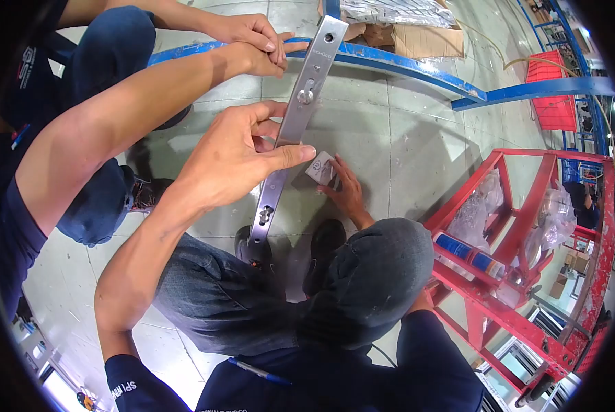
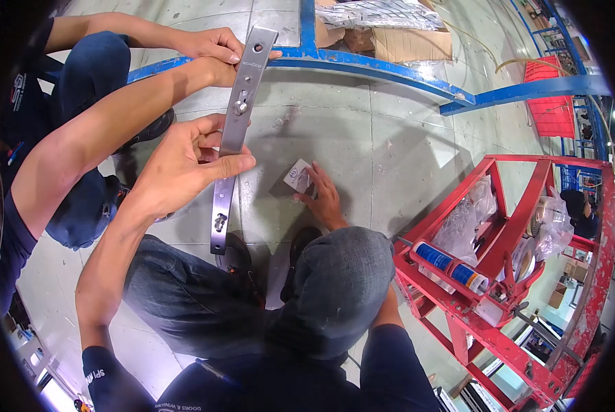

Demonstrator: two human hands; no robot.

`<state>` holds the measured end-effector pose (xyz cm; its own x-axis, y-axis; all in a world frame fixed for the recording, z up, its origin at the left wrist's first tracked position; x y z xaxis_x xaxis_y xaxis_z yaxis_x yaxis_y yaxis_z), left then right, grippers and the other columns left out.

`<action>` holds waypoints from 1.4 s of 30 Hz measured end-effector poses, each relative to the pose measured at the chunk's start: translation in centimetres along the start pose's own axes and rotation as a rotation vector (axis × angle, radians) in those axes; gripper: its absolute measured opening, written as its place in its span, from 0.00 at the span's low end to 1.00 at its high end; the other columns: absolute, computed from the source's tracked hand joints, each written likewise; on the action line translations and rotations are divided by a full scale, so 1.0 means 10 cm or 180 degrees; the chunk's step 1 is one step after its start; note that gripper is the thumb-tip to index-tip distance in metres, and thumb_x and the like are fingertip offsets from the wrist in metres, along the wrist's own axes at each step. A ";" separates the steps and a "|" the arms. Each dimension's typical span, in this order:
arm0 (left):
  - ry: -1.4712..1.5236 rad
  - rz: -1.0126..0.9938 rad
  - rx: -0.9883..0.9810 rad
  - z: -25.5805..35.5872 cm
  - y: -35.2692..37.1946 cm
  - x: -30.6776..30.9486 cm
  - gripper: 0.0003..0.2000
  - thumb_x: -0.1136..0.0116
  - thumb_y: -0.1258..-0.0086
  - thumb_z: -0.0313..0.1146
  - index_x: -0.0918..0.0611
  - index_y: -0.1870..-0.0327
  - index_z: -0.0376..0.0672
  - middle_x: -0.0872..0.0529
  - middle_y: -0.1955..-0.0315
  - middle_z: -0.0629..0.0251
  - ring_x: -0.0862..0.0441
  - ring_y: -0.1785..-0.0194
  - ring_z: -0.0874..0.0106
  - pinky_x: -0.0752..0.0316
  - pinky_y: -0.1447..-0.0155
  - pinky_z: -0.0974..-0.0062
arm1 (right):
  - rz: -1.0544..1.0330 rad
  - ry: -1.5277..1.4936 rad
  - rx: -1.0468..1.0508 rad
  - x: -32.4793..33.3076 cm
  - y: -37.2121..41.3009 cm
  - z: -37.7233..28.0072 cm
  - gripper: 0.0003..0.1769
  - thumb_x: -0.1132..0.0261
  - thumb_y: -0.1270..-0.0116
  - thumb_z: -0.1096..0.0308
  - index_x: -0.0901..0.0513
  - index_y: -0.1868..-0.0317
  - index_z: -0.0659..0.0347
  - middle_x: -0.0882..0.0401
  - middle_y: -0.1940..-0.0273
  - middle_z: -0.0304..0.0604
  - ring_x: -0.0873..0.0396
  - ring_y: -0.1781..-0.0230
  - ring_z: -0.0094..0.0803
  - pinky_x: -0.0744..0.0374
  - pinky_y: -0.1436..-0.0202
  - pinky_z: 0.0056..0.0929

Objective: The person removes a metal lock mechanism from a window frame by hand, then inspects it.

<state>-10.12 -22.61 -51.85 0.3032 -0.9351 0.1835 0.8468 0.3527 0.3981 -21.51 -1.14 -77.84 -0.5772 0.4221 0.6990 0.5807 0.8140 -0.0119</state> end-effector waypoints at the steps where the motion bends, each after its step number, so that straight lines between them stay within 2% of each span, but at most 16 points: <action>1: -0.0003 -0.0001 -0.0004 0.00 0.00 0.00 0.25 0.26 0.36 0.37 0.19 0.42 0.35 0.11 0.60 0.66 0.20 0.59 0.80 0.26 0.50 0.79 | 0.0011 -0.0029 -0.0063 -0.03 0.02 0.04 0.45 0.19 0.50 0.61 0.28 0.30 0.55 0.36 0.25 0.50 0.34 0.26 0.47 0.31 0.28 0.41; 7: -0.0054 -0.0088 -0.0031 -0.02 -0.01 -0.03 0.25 0.26 0.36 0.35 0.20 0.41 0.35 0.12 0.61 0.66 0.21 0.59 0.81 0.26 0.51 0.79 | 0.0350 0.0496 0.0255 -0.03 0.04 -0.08 0.47 0.19 0.48 0.61 0.32 0.29 0.57 0.34 0.27 0.54 0.30 0.30 0.52 0.28 0.31 0.44; 10: -0.0133 0.0094 -0.0157 0.00 0.03 0.01 0.31 0.25 0.39 0.41 0.22 0.38 0.31 0.14 0.68 0.66 0.22 0.66 0.79 0.26 0.58 0.76 | 0.0589 0.0466 0.0526 0.00 0.06 -0.23 0.47 0.17 0.53 0.64 0.30 0.32 0.59 0.29 0.33 0.55 0.30 0.32 0.54 0.28 0.33 0.46; 12: 0.0079 0.0016 -0.0276 0.03 0.04 -0.05 0.27 0.26 0.37 0.37 0.21 0.40 0.31 0.17 0.68 0.70 0.26 0.67 0.83 0.28 0.62 0.79 | 0.0278 0.0474 -0.0043 -0.31 0.04 0.21 0.44 0.18 0.58 0.69 0.27 0.38 0.59 0.25 0.40 0.54 0.29 0.35 0.55 0.28 0.34 0.47; 13: 0.0082 0.0009 -0.0168 0.04 0.04 -0.07 0.27 0.26 0.37 0.35 0.22 0.39 0.31 0.15 0.64 0.68 0.23 0.64 0.82 0.27 0.59 0.80 | 0.0073 0.0349 -0.0275 -0.22 -0.04 0.15 0.39 0.20 0.60 0.73 0.25 0.43 0.57 0.24 0.44 0.54 0.28 0.39 0.55 0.27 0.35 0.47; 15: 0.0381 -0.0089 -0.0098 0.01 0.05 -0.13 0.28 0.28 0.37 0.30 0.24 0.37 0.32 0.14 0.59 0.64 0.18 0.56 0.77 0.24 0.50 0.79 | 0.0362 0.0277 0.0068 -0.18 -0.14 0.22 0.36 0.19 0.59 0.72 0.26 0.48 0.58 0.26 0.44 0.53 0.28 0.41 0.55 0.27 0.36 0.46; 19: 0.0445 -0.0152 0.0051 -0.01 0.03 -0.23 0.27 0.29 0.37 0.28 0.26 0.38 0.30 0.14 0.62 0.65 0.18 0.60 0.77 0.25 0.52 0.79 | 0.0918 0.0105 0.0554 0.42 -0.55 -0.44 0.34 0.19 0.57 0.67 0.27 0.50 0.58 0.28 0.42 0.52 0.30 0.41 0.53 0.28 0.38 0.45; 22: 0.0391 -0.0205 0.0094 0.02 -0.01 -0.27 0.26 0.30 0.36 0.27 0.26 0.39 0.30 0.15 0.64 0.66 0.19 0.61 0.77 0.26 0.53 0.79 | 0.0882 -0.0193 0.0317 0.77 -0.91 -0.68 0.33 0.20 0.54 0.63 0.27 0.50 0.58 0.24 0.48 0.51 0.23 0.49 0.47 0.24 0.47 0.41; 25: 0.0395 -0.0242 0.0087 0.07 -0.04 -0.32 0.25 0.30 0.36 0.27 0.26 0.39 0.30 0.15 0.64 0.67 0.19 0.61 0.78 0.26 0.53 0.80 | 0.0536 -0.1133 -0.0427 0.87 -1.14 -0.66 0.31 0.20 0.52 0.61 0.27 0.51 0.59 0.21 0.58 0.47 0.21 0.62 0.37 0.22 0.58 0.36; 26: 0.0378 -0.0239 0.0063 0.08 -0.05 -0.35 0.25 0.30 0.35 0.27 0.26 0.39 0.31 0.15 0.64 0.67 0.20 0.62 0.79 0.26 0.53 0.80 | 0.0702 -0.1480 -0.0348 0.97 -1.19 -0.74 0.30 0.19 0.52 0.60 0.26 0.54 0.59 0.21 0.65 0.43 0.24 0.72 0.30 0.22 0.64 0.34; 29: 0.0373 -0.0234 0.0111 0.19 -0.07 -0.44 0.23 0.31 0.34 0.26 0.25 0.39 0.33 0.15 0.64 0.68 0.20 0.61 0.80 0.26 0.54 0.81 | 0.0286 -0.2071 -0.0927 1.22 -1.29 -0.86 0.30 0.19 0.54 0.60 0.26 0.55 0.59 0.23 0.61 0.43 0.24 0.64 0.28 0.22 0.63 0.34; 32: 0.0574 -0.0324 0.0168 0.31 -0.16 -0.59 0.21 0.33 0.33 0.26 0.24 0.39 0.34 0.15 0.64 0.69 0.21 0.61 0.81 0.27 0.53 0.81 | 0.0952 -0.1602 -0.0267 1.86 -1.36 -1.18 0.31 0.20 0.60 0.61 0.25 0.56 0.59 0.25 0.59 0.44 0.24 0.55 0.42 0.26 0.49 0.38; 35: 0.0722 -0.0293 0.0288 0.29 -0.18 -0.70 0.20 0.35 0.30 0.26 0.24 0.39 0.34 0.17 0.62 0.69 0.22 0.60 0.81 0.28 0.53 0.81 | 0.1465 -0.1190 -0.0279 2.43 -1.11 -1.40 0.31 0.22 0.61 0.64 0.26 0.55 0.60 0.27 0.55 0.45 0.27 0.51 0.44 0.27 0.46 0.40; 38: 0.0625 -0.0071 0.0334 0.33 0.03 -0.70 0.20 0.35 0.30 0.27 0.24 0.39 0.32 0.18 0.60 0.68 0.22 0.59 0.80 0.28 0.52 0.81 | 0.2023 -0.0884 -0.1045 2.92 -0.58 -1.63 0.35 0.23 0.62 0.69 0.25 0.49 0.62 0.28 0.52 0.43 0.26 0.53 0.41 0.22 0.55 0.33; 40: 0.0510 0.0152 0.0260 0.61 0.33 -0.76 0.20 0.35 0.29 0.27 0.25 0.39 0.31 0.19 0.59 0.68 0.23 0.58 0.79 0.28 0.52 0.81 | 0.2119 -0.0922 -0.1487 3.16 -0.14 -1.90 0.38 0.23 0.60 0.67 0.25 0.45 0.65 0.27 0.50 0.45 0.26 0.51 0.42 0.22 0.53 0.34; 42: 0.0619 0.0334 0.0423 1.00 0.74 -0.87 0.20 0.36 0.29 0.27 0.25 0.39 0.31 0.19 0.58 0.67 0.23 0.58 0.79 0.28 0.52 0.80 | 0.2187 -0.1020 -0.1772 3.34 0.33 -2.22 0.35 0.24 0.58 0.67 0.26 0.47 0.66 0.28 0.45 0.50 0.28 0.46 0.48 0.23 0.48 0.36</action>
<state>-10.84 -11.51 -41.50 0.4757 -0.8777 0.0588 0.7454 0.4377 0.5029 -26.11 6.75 -38.67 -0.0885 0.8962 0.4347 0.9960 0.0728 0.0526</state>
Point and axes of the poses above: each hand's wrist, its own y-axis away from the middle knuckle, its own x-axis out of the back of the hand, z = x × y, the point moved 10 cm from there along -y, towards the middle knuckle
